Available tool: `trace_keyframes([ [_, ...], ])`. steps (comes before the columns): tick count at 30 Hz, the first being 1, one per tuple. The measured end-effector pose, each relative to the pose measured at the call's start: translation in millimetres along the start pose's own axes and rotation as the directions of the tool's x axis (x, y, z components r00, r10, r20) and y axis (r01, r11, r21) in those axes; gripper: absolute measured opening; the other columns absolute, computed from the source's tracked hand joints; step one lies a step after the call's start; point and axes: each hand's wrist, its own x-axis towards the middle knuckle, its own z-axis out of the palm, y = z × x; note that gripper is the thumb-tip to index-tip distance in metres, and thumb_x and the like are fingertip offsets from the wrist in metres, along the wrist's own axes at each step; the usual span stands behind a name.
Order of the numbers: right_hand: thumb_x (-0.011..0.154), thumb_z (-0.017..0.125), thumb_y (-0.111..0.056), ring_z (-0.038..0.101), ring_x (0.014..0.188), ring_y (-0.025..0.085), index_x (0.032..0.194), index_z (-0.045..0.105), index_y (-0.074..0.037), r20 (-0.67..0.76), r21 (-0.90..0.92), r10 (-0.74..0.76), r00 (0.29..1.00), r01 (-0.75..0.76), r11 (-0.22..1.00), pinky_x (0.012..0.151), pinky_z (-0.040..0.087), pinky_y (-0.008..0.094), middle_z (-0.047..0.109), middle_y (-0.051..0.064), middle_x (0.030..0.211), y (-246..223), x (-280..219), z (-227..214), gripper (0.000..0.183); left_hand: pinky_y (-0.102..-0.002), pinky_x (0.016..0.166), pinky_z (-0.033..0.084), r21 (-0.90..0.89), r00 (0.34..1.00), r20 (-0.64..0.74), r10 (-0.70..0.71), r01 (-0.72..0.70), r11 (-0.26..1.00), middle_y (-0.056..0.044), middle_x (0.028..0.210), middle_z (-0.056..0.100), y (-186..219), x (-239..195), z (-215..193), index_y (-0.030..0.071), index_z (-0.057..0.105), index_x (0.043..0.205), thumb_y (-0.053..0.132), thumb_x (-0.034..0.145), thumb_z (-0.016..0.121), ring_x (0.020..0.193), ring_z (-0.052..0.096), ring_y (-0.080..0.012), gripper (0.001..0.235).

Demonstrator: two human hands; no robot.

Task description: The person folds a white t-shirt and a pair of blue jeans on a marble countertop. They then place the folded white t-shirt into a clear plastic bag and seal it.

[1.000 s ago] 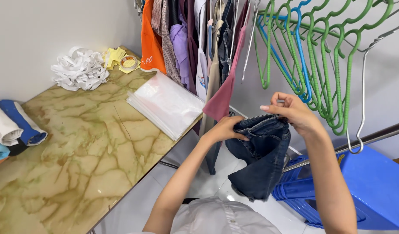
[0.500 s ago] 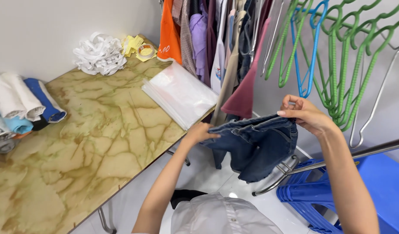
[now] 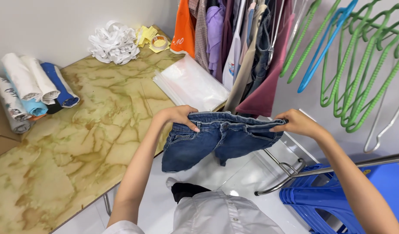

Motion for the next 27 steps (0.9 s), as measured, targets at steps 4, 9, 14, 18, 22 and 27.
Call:
trace_keyframes([
  [4,0.073,0.087,-0.017,0.065,0.072,0.017,0.090,0.087,-0.015,0.027,0.087,-0.035,0.999,0.033,0.996,0.073,0.051,0.031,0.078,0.002,0.072,-14,-2,-5,0.017,-0.035,0.075,0.058,-0.158,0.999,-0.037,-0.019,0.013,0.987,-0.006,0.089,0.075,27,-44,3,0.016,0.079,0.102,0.042,0.066,0.094,0.084,0.070,-0.0220,0.047],
  [9,0.081,0.084,-0.027,0.061,0.084,0.031,0.094,0.075,-0.003,-0.169,0.038,-0.360,0.917,0.371,0.928,0.081,0.050,0.042,0.061,0.014,0.090,8,31,10,0.029,-0.029,0.063,0.053,-0.528,0.966,-0.228,-0.119,-0.020,0.849,-0.002,0.079,0.065,72,-75,15,0.010,0.076,0.092,0.036,0.070,0.090,0.076,0.063,-0.0157,0.037],
  [14,0.086,0.078,-0.024,0.059,0.066,0.023,0.091,0.070,-0.008,-0.334,0.240,-0.156,0.930,0.244,0.940,0.058,0.046,0.034,0.061,0.009,0.068,-34,38,67,0.019,-0.044,0.074,0.060,-0.787,0.904,-0.323,-0.278,-0.094,0.610,-0.024,0.105,0.067,60,9,80,0.003,0.067,0.121,0.035,0.075,0.086,0.098,0.069,-0.0343,0.059],
  [18,0.086,0.082,-0.027,0.055,0.076,0.016,0.091,0.068,-0.013,-0.405,0.439,-0.164,0.899,0.349,0.828,0.065,0.046,0.029,0.056,0.004,0.083,-48,56,99,0.020,-0.054,0.070,0.063,-0.836,0.879,-0.360,-0.312,-0.155,0.527,-0.034,0.126,0.055,110,24,110,0.003,0.049,0.125,0.038,0.078,0.084,0.117,0.062,-0.0488,0.068],
  [22,0.090,0.080,-0.030,0.055,0.073,0.015,0.092,0.068,-0.013,-0.395,0.544,-0.077,0.915,0.301,0.783,0.062,0.048,0.028,0.052,0.004,0.082,-96,17,91,0.021,-0.056,0.074,0.061,-0.819,0.883,-0.392,-0.257,-0.208,0.535,-0.040,0.137,0.043,157,-5,100,0.001,0.039,0.125,0.031,0.087,0.073,0.126,0.053,-0.0527,0.059],
  [27,0.097,0.071,-0.020,0.056,0.089,0.014,0.102,0.066,-0.005,-0.360,0.612,-0.059,0.931,0.284,0.738,0.077,0.050,0.032,0.071,0.010,0.104,-100,2,93,0.016,-0.056,0.084,0.058,-0.830,0.902,-0.370,-0.222,-0.213,0.515,-0.048,0.149,0.022,181,-32,98,-0.015,0.011,0.147,0.023,0.094,0.059,0.136,0.038,-0.0585,0.081],
])
